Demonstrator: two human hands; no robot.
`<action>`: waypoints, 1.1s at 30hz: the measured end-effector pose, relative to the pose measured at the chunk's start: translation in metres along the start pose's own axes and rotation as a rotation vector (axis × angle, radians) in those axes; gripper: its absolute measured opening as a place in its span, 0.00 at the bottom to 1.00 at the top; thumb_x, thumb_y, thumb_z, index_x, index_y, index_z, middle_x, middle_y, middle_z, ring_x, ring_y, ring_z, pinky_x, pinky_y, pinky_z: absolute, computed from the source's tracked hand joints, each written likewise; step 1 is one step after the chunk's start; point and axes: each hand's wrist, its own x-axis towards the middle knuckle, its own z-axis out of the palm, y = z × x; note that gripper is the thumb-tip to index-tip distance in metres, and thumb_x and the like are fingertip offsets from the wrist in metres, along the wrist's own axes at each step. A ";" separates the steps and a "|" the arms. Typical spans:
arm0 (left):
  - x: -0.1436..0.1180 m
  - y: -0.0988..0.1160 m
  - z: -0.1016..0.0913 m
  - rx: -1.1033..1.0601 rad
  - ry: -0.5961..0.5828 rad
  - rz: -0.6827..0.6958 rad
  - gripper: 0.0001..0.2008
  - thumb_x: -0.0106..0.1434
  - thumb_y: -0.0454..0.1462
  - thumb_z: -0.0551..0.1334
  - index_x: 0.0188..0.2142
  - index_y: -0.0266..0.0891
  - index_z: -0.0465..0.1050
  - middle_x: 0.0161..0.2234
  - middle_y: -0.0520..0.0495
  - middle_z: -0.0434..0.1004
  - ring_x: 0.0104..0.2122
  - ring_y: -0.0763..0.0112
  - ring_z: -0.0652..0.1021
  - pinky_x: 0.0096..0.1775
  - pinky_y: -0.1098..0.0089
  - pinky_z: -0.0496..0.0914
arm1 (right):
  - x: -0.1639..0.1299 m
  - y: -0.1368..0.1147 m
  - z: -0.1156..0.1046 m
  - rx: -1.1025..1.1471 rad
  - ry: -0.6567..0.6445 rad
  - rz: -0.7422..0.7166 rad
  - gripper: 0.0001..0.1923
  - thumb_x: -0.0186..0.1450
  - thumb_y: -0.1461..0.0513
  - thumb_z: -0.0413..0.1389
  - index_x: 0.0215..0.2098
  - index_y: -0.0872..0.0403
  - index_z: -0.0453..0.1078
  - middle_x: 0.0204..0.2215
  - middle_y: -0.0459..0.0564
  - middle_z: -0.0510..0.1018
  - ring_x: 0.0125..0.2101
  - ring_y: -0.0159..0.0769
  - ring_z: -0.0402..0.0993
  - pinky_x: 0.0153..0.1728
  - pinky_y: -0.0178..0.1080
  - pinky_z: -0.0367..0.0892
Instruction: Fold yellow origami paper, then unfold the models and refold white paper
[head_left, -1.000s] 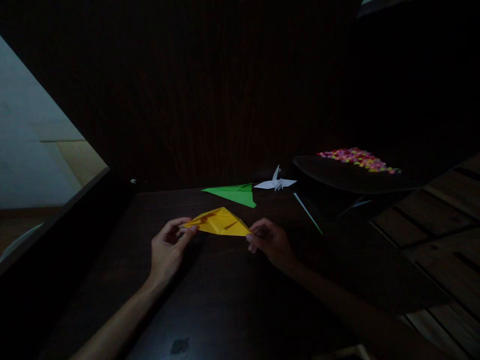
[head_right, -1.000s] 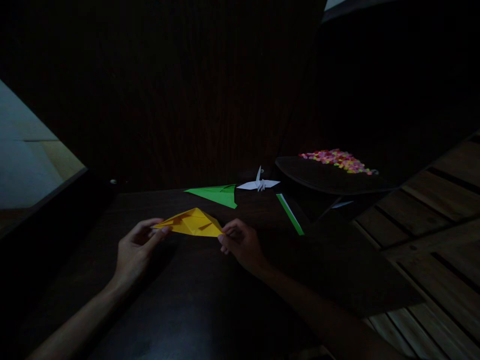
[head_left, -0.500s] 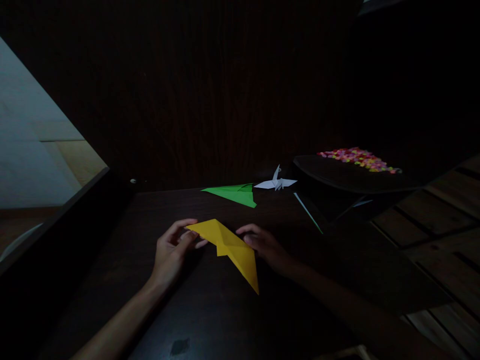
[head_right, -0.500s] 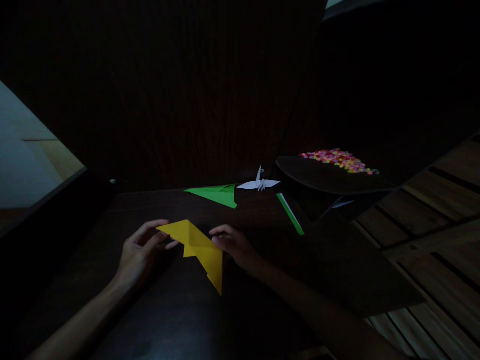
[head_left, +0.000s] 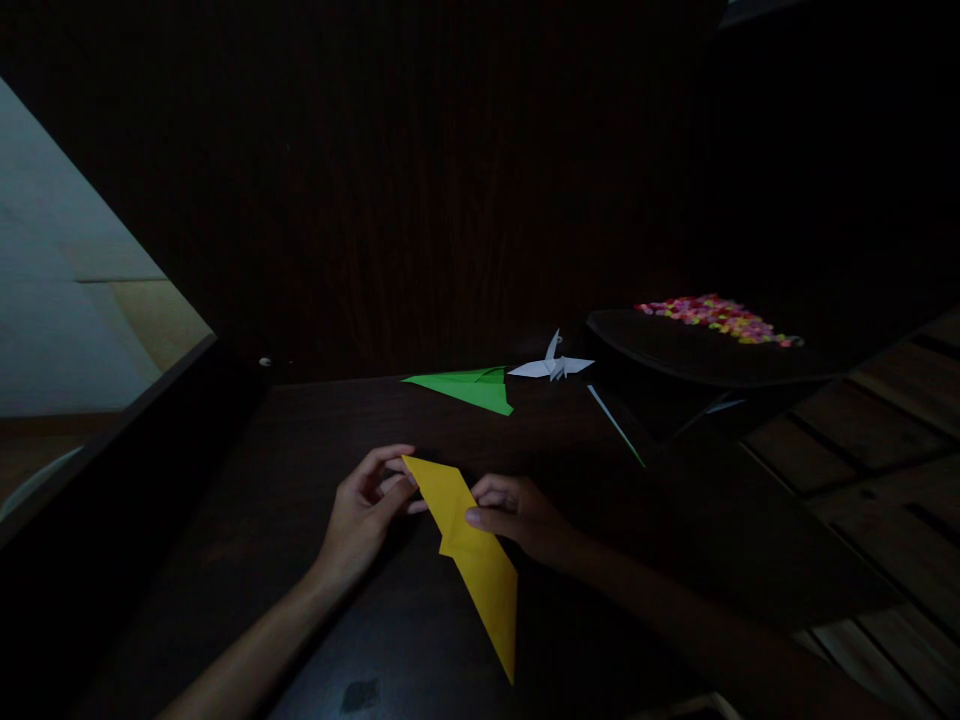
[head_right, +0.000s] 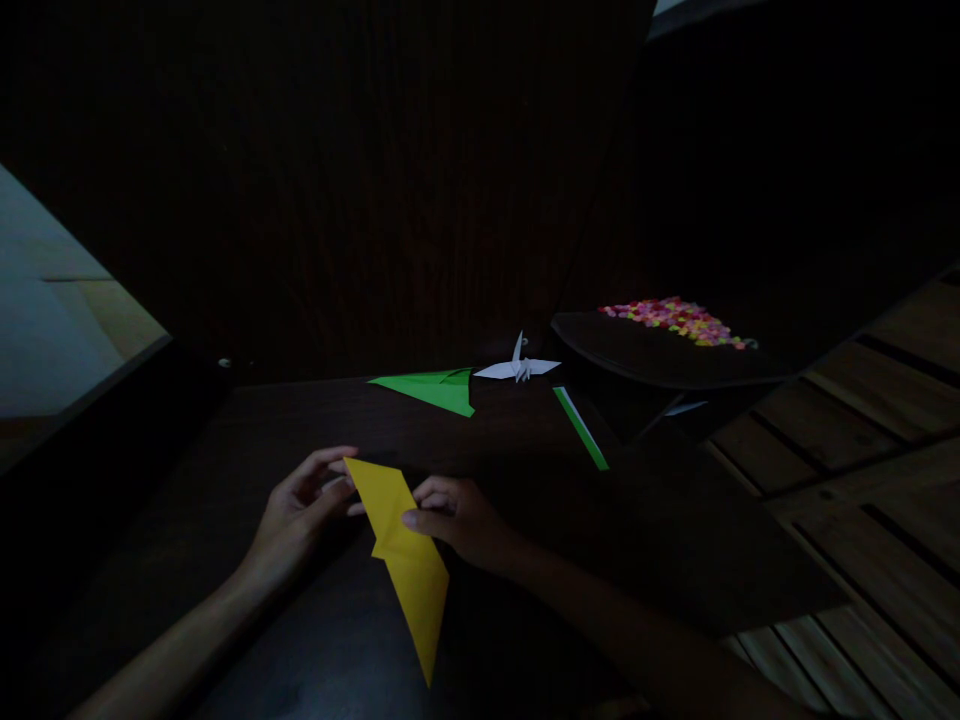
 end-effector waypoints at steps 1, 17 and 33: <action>0.000 0.000 0.001 -0.011 -0.023 -0.007 0.20 0.52 0.40 0.72 0.43 0.39 0.73 0.35 0.52 0.74 0.33 0.67 0.79 0.34 0.65 0.79 | 0.000 0.000 0.000 -0.002 0.018 -0.005 0.09 0.57 0.58 0.62 0.31 0.56 0.72 0.28 0.47 0.79 0.29 0.35 0.74 0.31 0.35 0.63; -0.007 -0.012 0.005 0.064 -0.491 -0.157 0.12 0.59 0.40 0.68 0.37 0.34 0.72 0.29 0.48 0.77 0.28 0.68 0.80 0.34 0.66 0.76 | 0.002 -0.002 -0.003 -0.011 0.143 -0.060 0.17 0.59 0.49 0.60 0.32 0.55 0.73 0.26 0.45 0.76 0.27 0.33 0.70 0.30 0.36 0.62; -0.008 -0.007 0.005 0.008 -0.425 -0.103 0.18 0.58 0.37 0.69 0.47 0.36 0.71 0.29 0.49 0.77 0.27 0.68 0.80 0.34 0.66 0.75 | 0.003 0.000 -0.003 -0.028 0.125 -0.057 0.22 0.60 0.44 0.57 0.28 0.54 0.68 0.22 0.43 0.67 0.23 0.30 0.61 0.25 0.34 0.57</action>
